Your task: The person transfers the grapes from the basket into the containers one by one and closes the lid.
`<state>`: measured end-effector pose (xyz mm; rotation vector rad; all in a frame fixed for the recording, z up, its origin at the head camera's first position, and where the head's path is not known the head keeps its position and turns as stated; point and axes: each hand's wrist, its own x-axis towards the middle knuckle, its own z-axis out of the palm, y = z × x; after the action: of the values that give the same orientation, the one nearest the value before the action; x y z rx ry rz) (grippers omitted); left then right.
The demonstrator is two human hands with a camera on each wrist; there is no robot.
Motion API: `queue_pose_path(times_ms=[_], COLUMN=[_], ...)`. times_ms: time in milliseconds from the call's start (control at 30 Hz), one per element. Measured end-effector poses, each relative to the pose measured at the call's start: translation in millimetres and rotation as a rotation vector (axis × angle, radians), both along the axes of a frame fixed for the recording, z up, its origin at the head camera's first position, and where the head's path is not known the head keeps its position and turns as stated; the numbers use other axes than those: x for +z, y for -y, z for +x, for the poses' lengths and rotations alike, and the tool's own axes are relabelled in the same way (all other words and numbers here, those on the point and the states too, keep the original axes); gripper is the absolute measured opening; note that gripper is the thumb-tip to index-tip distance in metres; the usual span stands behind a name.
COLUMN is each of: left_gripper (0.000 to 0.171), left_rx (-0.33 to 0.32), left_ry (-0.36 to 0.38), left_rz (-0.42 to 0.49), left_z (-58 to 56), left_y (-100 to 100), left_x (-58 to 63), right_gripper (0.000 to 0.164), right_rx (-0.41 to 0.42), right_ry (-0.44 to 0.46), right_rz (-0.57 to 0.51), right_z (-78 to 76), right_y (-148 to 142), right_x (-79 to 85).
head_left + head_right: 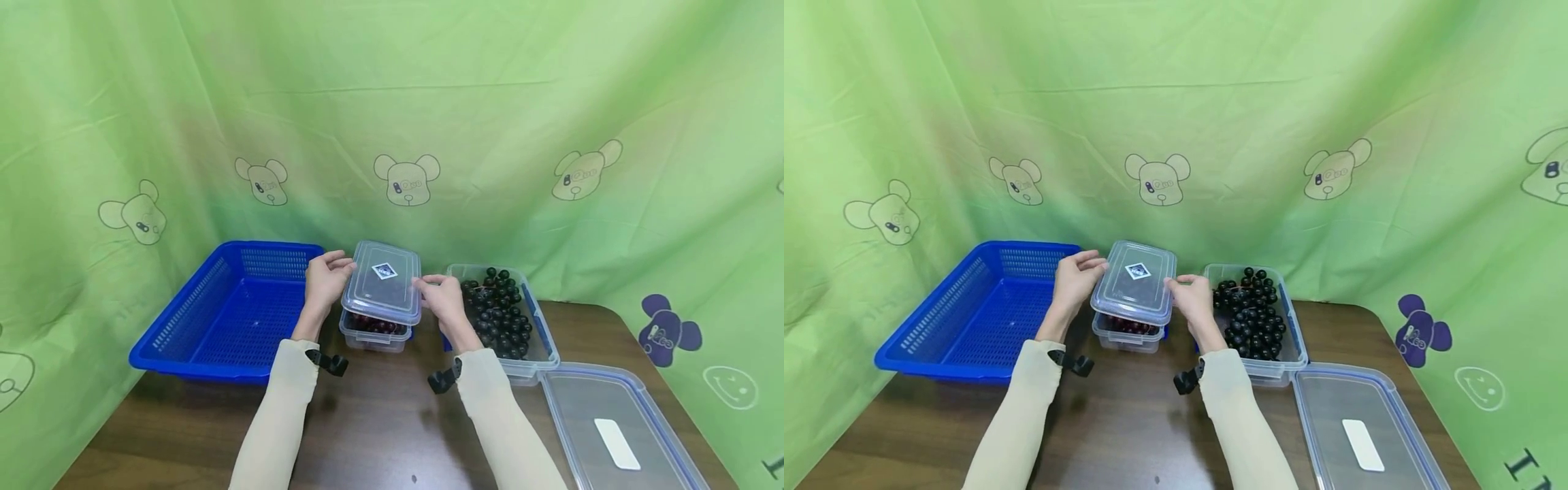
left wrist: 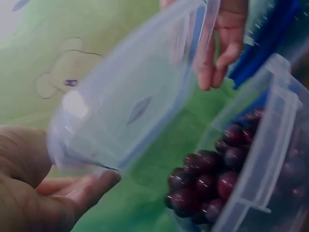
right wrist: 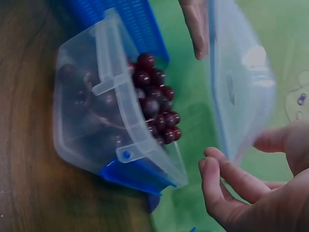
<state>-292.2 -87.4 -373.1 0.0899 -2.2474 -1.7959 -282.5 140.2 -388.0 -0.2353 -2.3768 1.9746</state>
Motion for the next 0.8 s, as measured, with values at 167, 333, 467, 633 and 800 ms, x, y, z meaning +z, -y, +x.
queue_pose_path(times_ms=[167,333,467,633,800], left_gripper=[0.038,0.027,0.024,0.024,0.025], left_rx=[0.102,0.146,0.152,0.156,0.167], left_ry=[0.039,0.064,0.087,0.138,0.194], left_rz=[-0.195,-0.332,-0.391,-0.405,-0.407], left_z=[-7.5,-11.3,-13.4,-15.0,-16.1], left_y=[-5.3,-6.7,-8.1,-9.3,-10.2], left_x=[-12.0,-23.3,-30.3,-36.4,-40.6], right_gripper=[0.042,0.042,0.041,0.041,0.039], right_rx=[-0.002,-0.019,-0.040,-0.066,-0.080], right_ry=[-0.009,-0.012,-0.003,0.024,0.046], right_rz=[0.074,0.139,0.202,0.249,0.300], right_z=[-2.8,-6.5,-8.3,-10.0,-12.2], right_y=[12.2,18.1,18.1,18.7,19.8], right_x=[-7.2,-11.1,-12.5,-16.3,-21.6])
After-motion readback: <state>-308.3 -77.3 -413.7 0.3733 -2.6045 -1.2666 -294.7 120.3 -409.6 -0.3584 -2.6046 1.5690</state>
